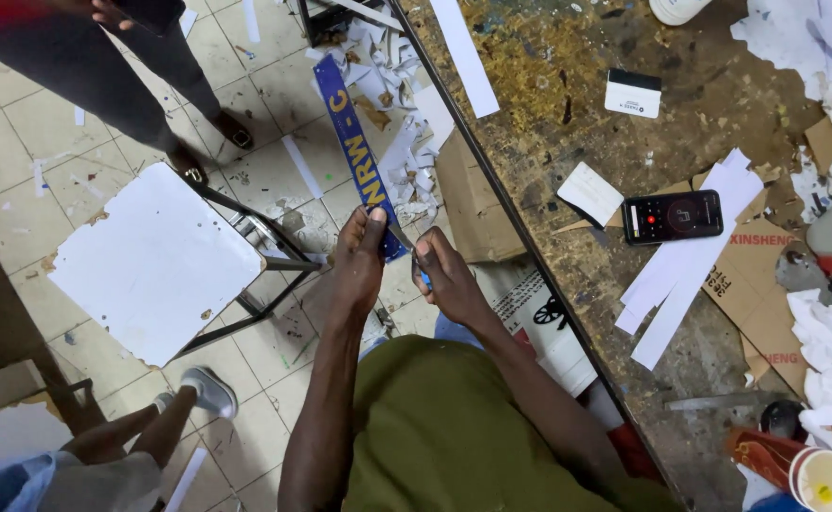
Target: Trimming the edges of a vinyl sign strip using scissors and a utility knife to remove excess backing material.
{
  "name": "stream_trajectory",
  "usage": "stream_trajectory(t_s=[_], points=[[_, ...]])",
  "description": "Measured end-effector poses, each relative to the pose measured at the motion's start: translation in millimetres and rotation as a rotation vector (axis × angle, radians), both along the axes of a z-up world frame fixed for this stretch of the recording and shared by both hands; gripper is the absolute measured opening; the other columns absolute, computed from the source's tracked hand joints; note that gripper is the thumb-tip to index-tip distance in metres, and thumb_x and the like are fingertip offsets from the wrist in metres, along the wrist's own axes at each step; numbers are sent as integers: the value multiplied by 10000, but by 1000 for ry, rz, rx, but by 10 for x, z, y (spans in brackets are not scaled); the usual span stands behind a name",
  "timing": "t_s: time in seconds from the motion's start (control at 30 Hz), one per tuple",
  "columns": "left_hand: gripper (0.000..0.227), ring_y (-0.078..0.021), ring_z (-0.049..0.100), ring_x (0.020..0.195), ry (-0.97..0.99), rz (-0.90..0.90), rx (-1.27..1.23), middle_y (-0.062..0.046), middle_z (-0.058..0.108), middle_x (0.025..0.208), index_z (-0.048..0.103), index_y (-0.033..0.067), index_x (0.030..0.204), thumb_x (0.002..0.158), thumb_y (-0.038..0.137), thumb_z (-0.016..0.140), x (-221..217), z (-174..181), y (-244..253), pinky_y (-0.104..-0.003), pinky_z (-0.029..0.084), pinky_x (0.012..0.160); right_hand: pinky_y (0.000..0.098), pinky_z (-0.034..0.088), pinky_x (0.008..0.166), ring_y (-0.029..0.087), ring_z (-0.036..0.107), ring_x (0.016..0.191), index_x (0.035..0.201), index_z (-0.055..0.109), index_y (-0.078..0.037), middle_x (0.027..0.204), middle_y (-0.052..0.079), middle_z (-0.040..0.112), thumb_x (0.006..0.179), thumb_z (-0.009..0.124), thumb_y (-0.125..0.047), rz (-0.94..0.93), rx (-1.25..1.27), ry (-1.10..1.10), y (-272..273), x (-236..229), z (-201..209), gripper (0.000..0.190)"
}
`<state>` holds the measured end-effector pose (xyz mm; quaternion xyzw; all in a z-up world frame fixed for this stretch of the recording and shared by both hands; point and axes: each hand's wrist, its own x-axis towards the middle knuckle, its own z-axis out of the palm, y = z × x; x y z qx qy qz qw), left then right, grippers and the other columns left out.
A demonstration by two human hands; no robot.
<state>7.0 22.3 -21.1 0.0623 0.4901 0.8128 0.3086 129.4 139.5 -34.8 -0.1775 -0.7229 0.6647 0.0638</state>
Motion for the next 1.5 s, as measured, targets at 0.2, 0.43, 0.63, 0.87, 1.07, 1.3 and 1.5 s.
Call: stream_trajectory(t_s=[0.2,0.43,0.63,0.87,1.07,1.3,1.5], points=[[271,-101,646,741,29,0,-38,-38,662,817,641,105,1011,1236,247,587,-23,-368,-35,-277,548,756,290,527,513,179,609,521,1106,545,-92,629,87,600,1261,374,-352,50,-74,-15,-24,219,-101,348],[239,-97,653,784,50,-18,-84,1,635,839,623,125,1049,1234,275,594,61,-458,-73,-290,573,785,280,528,497,148,599,562,1163,569,-67,662,83,614,1244,424,-301,231,-134,-12,392,717,323,287],[263,-128,609,814,170,-71,-199,-8,595,881,624,120,1105,1220,354,589,281,466,-97,-329,552,783,611,645,773,478,805,870,1562,597,-37,967,300,746,1095,755,-615,-18,254,-143,434,688,-25,760],[301,-125,607,820,289,-201,-210,-22,599,856,632,123,1100,1248,374,556,411,-89,-31,-354,570,807,353,525,592,207,658,588,1317,659,18,753,191,716,1058,777,-338,-196,-56,-285,266,997,290,455],[238,-131,614,814,272,-261,-144,-21,616,853,613,121,1101,1239,306,554,467,-31,152,-342,549,801,274,561,482,148,673,531,1175,752,-65,819,161,776,1146,703,-263,-225,-84,-167,440,1307,33,206],[223,-126,611,781,308,-299,-21,-32,615,803,602,94,1046,1220,233,613,495,-33,369,-326,557,792,202,529,379,151,713,559,1454,578,145,1120,341,817,1120,668,-152,-219,-414,180,364,1125,164,457],[189,-128,558,822,382,-235,-43,-36,558,823,597,70,1024,1202,126,633,554,-64,503,-334,521,845,232,532,365,187,723,551,1263,733,131,947,227,779,1021,873,-122,-473,-175,205,242,948,316,377]])
